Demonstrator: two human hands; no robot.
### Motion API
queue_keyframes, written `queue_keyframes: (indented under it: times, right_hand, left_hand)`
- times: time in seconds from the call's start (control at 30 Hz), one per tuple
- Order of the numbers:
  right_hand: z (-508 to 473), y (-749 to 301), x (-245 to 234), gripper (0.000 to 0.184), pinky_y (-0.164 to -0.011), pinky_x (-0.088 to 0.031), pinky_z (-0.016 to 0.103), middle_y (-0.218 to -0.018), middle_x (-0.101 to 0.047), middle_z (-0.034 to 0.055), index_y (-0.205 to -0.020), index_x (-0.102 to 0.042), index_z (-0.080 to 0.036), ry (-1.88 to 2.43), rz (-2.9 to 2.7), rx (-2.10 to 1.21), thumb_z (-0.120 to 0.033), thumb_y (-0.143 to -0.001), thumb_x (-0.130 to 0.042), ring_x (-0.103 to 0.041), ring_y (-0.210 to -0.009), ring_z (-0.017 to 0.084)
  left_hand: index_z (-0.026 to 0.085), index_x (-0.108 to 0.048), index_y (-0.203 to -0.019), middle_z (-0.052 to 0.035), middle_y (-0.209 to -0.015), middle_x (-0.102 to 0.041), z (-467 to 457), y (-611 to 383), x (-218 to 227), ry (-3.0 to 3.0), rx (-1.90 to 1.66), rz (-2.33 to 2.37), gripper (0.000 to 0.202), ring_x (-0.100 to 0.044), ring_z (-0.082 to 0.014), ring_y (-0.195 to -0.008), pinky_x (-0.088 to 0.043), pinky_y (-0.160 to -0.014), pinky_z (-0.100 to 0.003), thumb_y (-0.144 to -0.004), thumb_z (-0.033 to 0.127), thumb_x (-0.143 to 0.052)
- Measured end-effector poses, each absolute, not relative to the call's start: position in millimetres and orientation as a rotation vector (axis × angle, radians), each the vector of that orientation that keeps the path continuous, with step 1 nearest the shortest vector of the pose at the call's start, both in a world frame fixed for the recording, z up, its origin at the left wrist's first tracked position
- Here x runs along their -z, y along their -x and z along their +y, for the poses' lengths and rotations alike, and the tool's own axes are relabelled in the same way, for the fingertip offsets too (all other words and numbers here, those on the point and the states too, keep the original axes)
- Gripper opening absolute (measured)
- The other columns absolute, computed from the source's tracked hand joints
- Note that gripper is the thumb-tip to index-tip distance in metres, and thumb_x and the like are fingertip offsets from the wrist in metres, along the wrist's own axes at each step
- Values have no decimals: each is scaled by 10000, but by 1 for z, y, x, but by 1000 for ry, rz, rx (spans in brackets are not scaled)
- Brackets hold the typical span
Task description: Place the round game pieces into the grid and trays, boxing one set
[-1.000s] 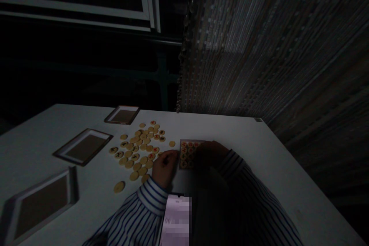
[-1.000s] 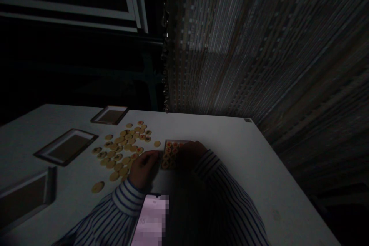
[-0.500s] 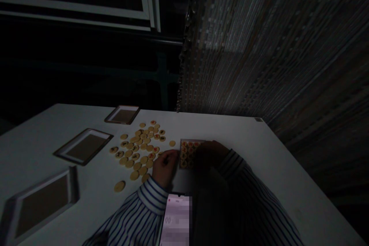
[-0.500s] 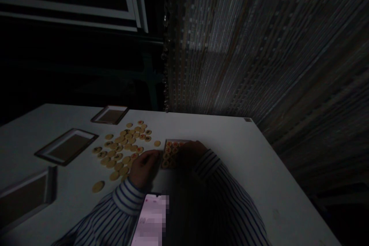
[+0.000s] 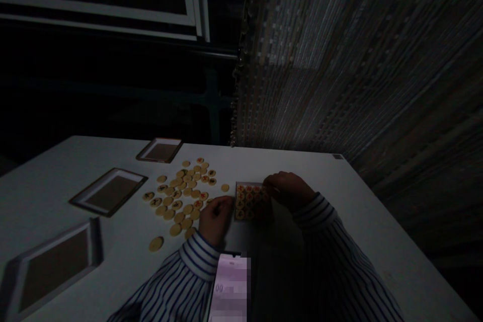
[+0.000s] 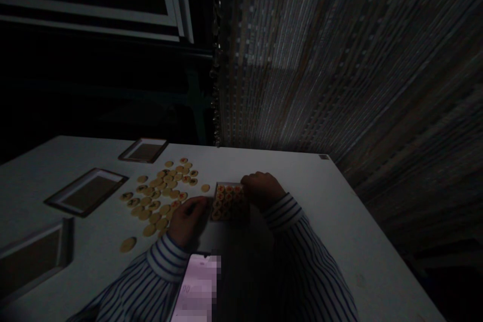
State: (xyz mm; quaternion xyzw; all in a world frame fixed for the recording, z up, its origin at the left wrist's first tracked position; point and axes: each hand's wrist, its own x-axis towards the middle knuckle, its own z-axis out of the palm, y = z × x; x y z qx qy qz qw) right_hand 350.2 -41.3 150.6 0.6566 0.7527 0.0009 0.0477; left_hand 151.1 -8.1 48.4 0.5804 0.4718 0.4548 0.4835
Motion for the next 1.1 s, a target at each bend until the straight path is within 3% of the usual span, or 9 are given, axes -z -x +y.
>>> queue_keyframes:
  times: [1.1]
  right_hand:
    - [-41,-356,-141,298,-704,-416,304,-964,-647,83,-1050,-563,-209,-2021,2199,39,-292,-819,-394,-596,-876,207]
  left_hand:
    - [173,-640,-835,-62,-837,-663,-16,-151,-44,-1859,-1087,1056,187,-610,-170,-801,-485,-740,-297,-750,276,-509]
